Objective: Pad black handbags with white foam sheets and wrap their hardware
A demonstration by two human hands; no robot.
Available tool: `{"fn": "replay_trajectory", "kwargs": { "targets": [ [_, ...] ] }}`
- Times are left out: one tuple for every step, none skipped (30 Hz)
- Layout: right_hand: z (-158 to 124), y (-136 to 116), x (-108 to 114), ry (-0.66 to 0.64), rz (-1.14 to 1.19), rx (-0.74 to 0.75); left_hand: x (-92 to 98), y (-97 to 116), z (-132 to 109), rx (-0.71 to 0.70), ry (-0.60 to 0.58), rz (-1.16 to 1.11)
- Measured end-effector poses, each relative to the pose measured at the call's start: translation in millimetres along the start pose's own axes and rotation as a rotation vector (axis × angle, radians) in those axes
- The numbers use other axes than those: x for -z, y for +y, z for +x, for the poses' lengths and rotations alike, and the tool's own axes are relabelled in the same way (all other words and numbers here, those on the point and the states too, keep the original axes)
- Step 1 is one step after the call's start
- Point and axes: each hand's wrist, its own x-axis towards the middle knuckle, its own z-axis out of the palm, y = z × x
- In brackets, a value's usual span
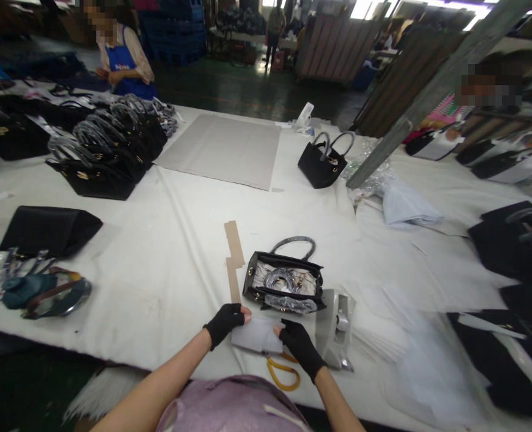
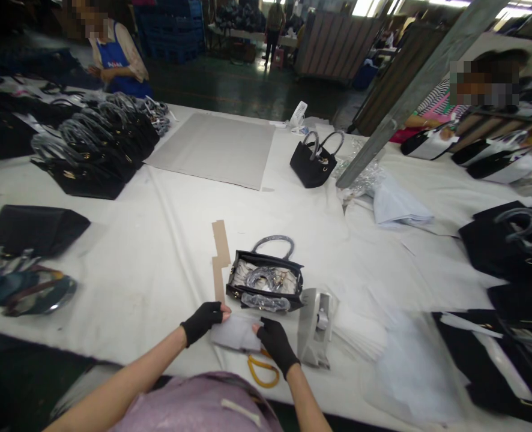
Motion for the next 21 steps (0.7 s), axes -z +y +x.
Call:
{"fn": "replay_trajectory", "kwargs": {
  "targets": [
    [0, -1, 1, 0.008, -0.014, 0.005, -1.1, 2, -1, -0.010, -0.002, 0.019],
    [0, -2, 1, 0.017, -0.024, 0.009, -2.5, 3, -1, -0.023, 0.004, 0.036],
    [-1, -2, 2, 0.025, -0.032, 0.014, -3.9, 5, -1, -0.037, 0.015, 0.049],
    [-1, -3, 2, 0.028, -0.038, 0.018, -5.2, 5, -1, -0.045, 0.031, 0.055],
    [-1, -3, 1, 0.030, -0.040, 0.022, -6.2, 5, 0, -0.048, 0.046, 0.055],
    [-1, -3, 1, 0.031, -0.039, 0.024, -7.0, 4, 1, -0.048, 0.058, 0.050],
    [0, -2, 0, 0.034, -0.036, 0.026, -7.3, 3, 3, -0.042, 0.065, 0.036],
    [0, -1, 0, 0.038, -0.031, 0.028, -7.1, 2, 5, -0.030, 0.067, 0.018],
    [0, 0, -1, 0.042, -0.026, 0.030, -6.5, 0, 6, -0.014, 0.066, 0.002],
    [0, 1, -2, 0.044, -0.021, 0.032, -5.4, -2, 7, 0.013, 0.052, -0.022],
    [0, 2, -2, 0.045, -0.018, 0.035, -3.9, -3, 7, 0.053, 0.018, -0.062],
    [0, 3, -2, 0.044, -0.016, 0.038, -2.1, -5, 7, 0.101, -0.033, -0.117],
    [0, 4, -2, 0.045, -0.015, 0.040, -0.4, -6, 6, 0.147, -0.097, -0.184],
    [0, 4, -2, 0.047, -0.015, 0.040, 1.2, -7, 5, 0.187, -0.166, -0.254],
    [0, 4, -2, 0.050, -0.015, 0.041, 2.3, -7, 3, 0.216, -0.232, -0.317],
    [0, 5, -3, 0.053, -0.016, 0.041, 3.0, -8, 2, 0.236, -0.290, -0.360],
    [0, 4, -4, 0.057, -0.017, 0.042, 3.2, -9, 1, 0.244, -0.331, -0.370],
    [0, 4, -4, 0.060, -0.019, 0.042, 3.2, -10, 1, 0.248, -0.350, -0.351],
    [0, 3, -5, 0.065, -0.021, 0.043, 3.4, -11, 1, 0.250, -0.349, -0.316],
    [-1, 2, -6, 0.072, -0.023, 0.043, 4.1, -12, 2, 0.251, -0.330, -0.274],
    [-1, 0, -7, 0.085, -0.027, 0.043, 5.8, -14, 4, 0.247, -0.297, -0.234]
  ]
}}
